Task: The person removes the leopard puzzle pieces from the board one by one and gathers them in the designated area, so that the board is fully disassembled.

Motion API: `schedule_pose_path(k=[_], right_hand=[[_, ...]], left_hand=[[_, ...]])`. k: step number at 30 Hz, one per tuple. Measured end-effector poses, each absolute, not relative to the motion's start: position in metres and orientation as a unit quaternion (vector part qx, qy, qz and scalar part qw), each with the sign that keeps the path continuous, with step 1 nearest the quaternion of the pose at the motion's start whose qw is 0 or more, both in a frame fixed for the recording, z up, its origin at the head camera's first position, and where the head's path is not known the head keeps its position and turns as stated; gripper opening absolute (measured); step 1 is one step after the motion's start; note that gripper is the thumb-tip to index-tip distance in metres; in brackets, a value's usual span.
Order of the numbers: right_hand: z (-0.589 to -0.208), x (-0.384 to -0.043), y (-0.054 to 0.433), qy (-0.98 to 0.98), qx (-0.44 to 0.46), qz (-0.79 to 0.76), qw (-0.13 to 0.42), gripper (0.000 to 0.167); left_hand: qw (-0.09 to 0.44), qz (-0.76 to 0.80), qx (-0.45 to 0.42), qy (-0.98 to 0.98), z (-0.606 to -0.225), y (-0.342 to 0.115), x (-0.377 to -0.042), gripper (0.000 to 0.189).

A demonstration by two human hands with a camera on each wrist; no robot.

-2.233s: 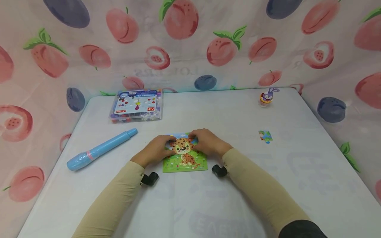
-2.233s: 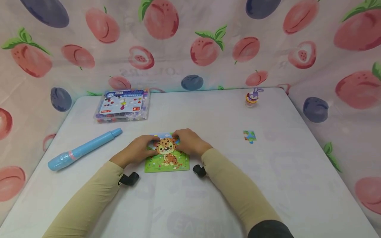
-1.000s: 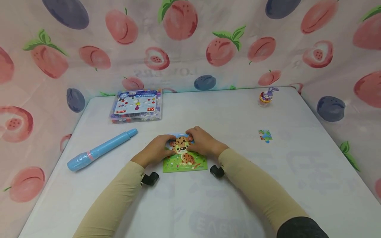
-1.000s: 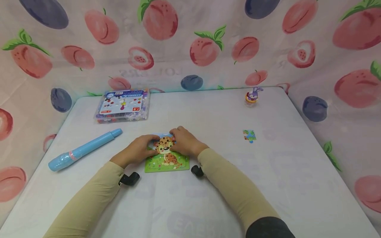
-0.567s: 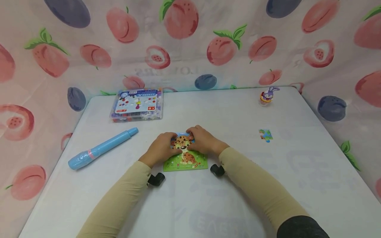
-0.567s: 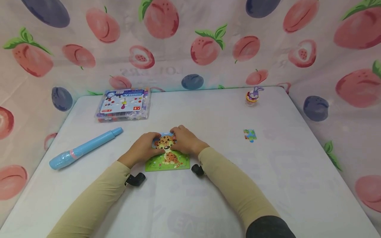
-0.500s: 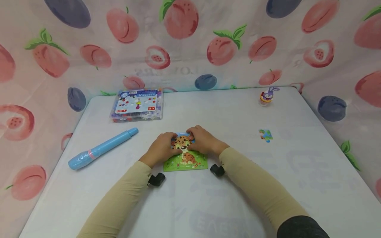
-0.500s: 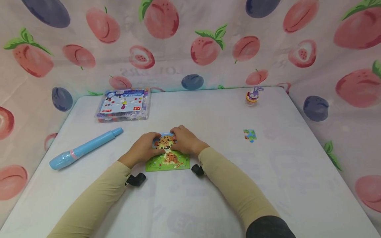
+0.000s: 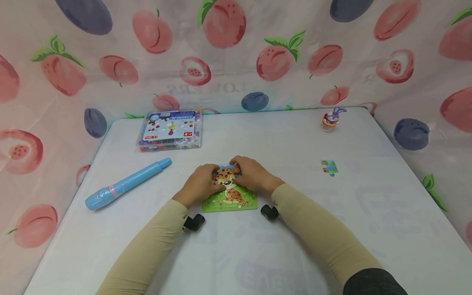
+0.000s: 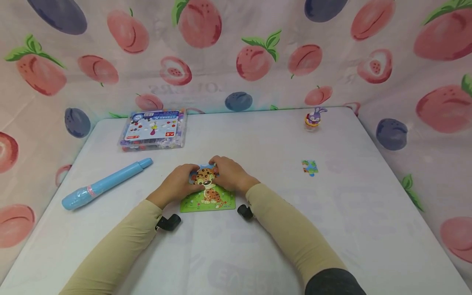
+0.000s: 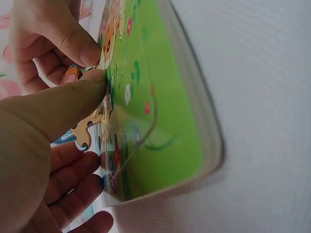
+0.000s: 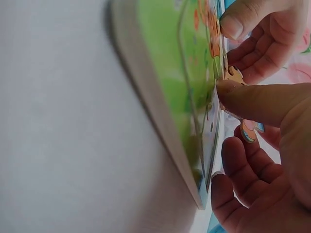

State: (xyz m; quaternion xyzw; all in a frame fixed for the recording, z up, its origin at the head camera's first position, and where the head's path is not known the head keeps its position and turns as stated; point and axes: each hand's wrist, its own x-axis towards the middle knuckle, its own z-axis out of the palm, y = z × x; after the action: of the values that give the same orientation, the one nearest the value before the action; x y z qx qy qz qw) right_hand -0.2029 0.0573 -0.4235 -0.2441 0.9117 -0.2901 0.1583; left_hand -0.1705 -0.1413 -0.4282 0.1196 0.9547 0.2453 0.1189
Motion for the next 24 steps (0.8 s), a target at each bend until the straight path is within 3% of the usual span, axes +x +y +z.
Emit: schedule_pose_path(k=[15,24], right_hand=[[-0.4257,-0.2030,0.0564,0.911,-0.283,-0.264,0.142,0.042],[-0.4229,-0.2025,0.0584,0.905,-0.243,-0.311,0.157,0.030]], left_hand=[[0.112,0.244,0.125,0.955,-0.4260,-0.1411,-0.1682,0.070],[0.114,0.244,0.124,0.955,-0.4260,-0.1409,-0.1684,0.069]])
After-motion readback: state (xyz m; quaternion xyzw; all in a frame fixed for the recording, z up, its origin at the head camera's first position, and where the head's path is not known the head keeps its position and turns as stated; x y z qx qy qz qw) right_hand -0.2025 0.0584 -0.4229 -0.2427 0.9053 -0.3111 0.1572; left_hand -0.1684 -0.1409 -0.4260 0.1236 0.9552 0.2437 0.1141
